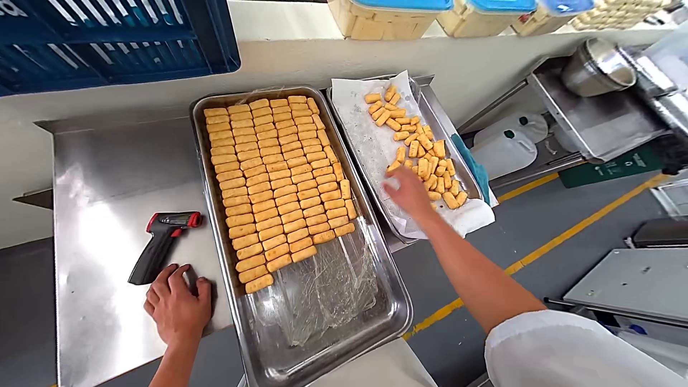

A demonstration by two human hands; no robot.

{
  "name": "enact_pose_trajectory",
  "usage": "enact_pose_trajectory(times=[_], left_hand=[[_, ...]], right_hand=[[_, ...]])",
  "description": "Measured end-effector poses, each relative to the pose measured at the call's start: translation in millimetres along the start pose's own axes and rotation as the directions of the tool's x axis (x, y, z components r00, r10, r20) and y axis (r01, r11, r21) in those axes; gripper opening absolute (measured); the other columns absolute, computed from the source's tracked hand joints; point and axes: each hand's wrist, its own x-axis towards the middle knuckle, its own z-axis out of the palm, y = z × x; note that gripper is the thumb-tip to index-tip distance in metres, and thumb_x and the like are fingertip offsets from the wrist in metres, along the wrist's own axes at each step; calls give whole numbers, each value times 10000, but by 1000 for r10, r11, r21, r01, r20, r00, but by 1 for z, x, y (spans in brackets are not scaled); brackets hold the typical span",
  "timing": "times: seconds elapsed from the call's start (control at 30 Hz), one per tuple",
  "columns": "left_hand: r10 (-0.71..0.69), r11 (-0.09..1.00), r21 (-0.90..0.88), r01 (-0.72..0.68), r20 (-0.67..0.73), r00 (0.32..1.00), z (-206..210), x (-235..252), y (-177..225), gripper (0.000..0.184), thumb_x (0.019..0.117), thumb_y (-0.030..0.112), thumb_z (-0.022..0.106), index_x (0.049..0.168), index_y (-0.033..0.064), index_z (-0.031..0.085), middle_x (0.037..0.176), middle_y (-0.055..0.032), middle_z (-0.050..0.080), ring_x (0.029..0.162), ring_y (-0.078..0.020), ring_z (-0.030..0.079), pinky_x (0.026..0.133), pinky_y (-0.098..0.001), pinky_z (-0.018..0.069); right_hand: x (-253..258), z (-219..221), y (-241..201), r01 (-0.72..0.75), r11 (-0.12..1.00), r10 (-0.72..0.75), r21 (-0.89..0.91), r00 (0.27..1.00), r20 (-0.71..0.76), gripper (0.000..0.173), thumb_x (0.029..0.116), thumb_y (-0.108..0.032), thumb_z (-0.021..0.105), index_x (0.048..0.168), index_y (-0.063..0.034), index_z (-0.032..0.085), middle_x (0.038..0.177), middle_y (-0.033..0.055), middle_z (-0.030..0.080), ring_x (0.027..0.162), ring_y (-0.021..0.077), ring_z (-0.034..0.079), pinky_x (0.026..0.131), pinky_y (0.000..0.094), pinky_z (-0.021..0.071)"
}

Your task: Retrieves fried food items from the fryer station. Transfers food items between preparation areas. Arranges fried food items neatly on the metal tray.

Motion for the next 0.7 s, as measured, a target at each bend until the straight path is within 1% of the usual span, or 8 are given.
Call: enact_pose_trajectory(times=[0.07, 0.13, 0.2, 0.3, 0.4, 0.57, 0.63, 0.7], left_hand=[[-6, 1000, 2, 6, -2, 1000, 1, 0, 0, 609, 928, 463, 401, 1303, 37, 623, 1475, -242, 511, 1393, -490, 425, 1109, -679, 280], [-11, 1000, 6, 11, -9, 1000, 1, 0, 0, 611, 926, 469, 404, 1300, 40, 625, 1474, -242, 513, 1393, -493, 424, 1111, -678, 278], [-17, 1000, 15, 17, -9, 1000, 1, 0, 0, 610, 927, 474, 400, 1302, 49, 626, 1475, -237, 514, 1391, -488, 430, 1112, -671, 285], [-18, 999, 26, 19, -13, 1000, 2, 2, 2, 614, 928, 477, 395, 1298, 45, 624, 1471, -234, 520, 1388, -483, 438, 1112, -666, 288], [-19, 999, 37, 20, -12, 1000, 1, 1, 2, 615, 930, 477, 396, 1298, 38, 621, 1467, -237, 521, 1390, -484, 435, 1122, -662, 281], [-15, 999, 39, 16, -31, 999, 1, 1, 1, 615, 924, 477, 391, 1287, 43, 631, 1454, -230, 537, 1381, -475, 448, 1118, -651, 289], [7, 999, 34, -6, -41, 999, 1, 2, 2, 616, 929, 472, 386, 1279, 30, 635, 1438, -249, 546, 1365, -485, 463, 1100, -659, 306], [17, 999, 31, -15, -51, 999, 2, 1, 0, 614, 932, 479, 379, 1269, 38, 639, 1431, -250, 549, 1358, -482, 468, 1087, -658, 316]], right_hand=[[35, -22, 50, -218, 975, 216, -48, 975, -47, 686, 883, -456, 780, 1403, -48, 597, 1449, 314, 500, 1364, 528, 444, 1046, 730, 395], [58, -20, 94, -405, 913, 407, -47, 913, 39, 966, 795, -568, 829, 1559, -125, 438, 1631, 336, 235, 1501, 585, 173, 1087, 824, 242], [68, -6, 109, -456, 888, 460, -63, 879, 122, 1024, 736, -554, 883, 1565, -162, 427, 1658, 323, 167, 1520, 584, 90, 1054, 851, 255], [69, 4, 89, -300, 931, 340, -209, 921, 190, 914, 739, -409, 907, 1513, -144, 500, 1554, 263, 416, 1495, 551, 225, 974, 802, 401], [62, 3, 86, -208, 935, 281, -288, 929, 242, 803, 776, -302, 880, 1488, -185, 527, 1387, 248, 574, 1329, 507, 496, 863, 722, 500], [69, 2, 94, -166, 922, 276, -349, 915, 294, 843, 753, -281, 885, 1503, -203, 508, 1411, 253, 545, 1328, 530, 475, 837, 726, 504], [77, -1, 100, -111, 937, 232, -332, 907, 351, 846, 776, -280, 884, 1525, -195, 499, 1486, 240, 497, 1359, 528, 447, 887, 739, 483], [83, -6, 104, -71, 931, 223, -358, 887, 405, 843, 791, -289, 878, 1534, -219, 487, 1488, 234, 496, 1327, 507, 491, 902, 719, 489]])
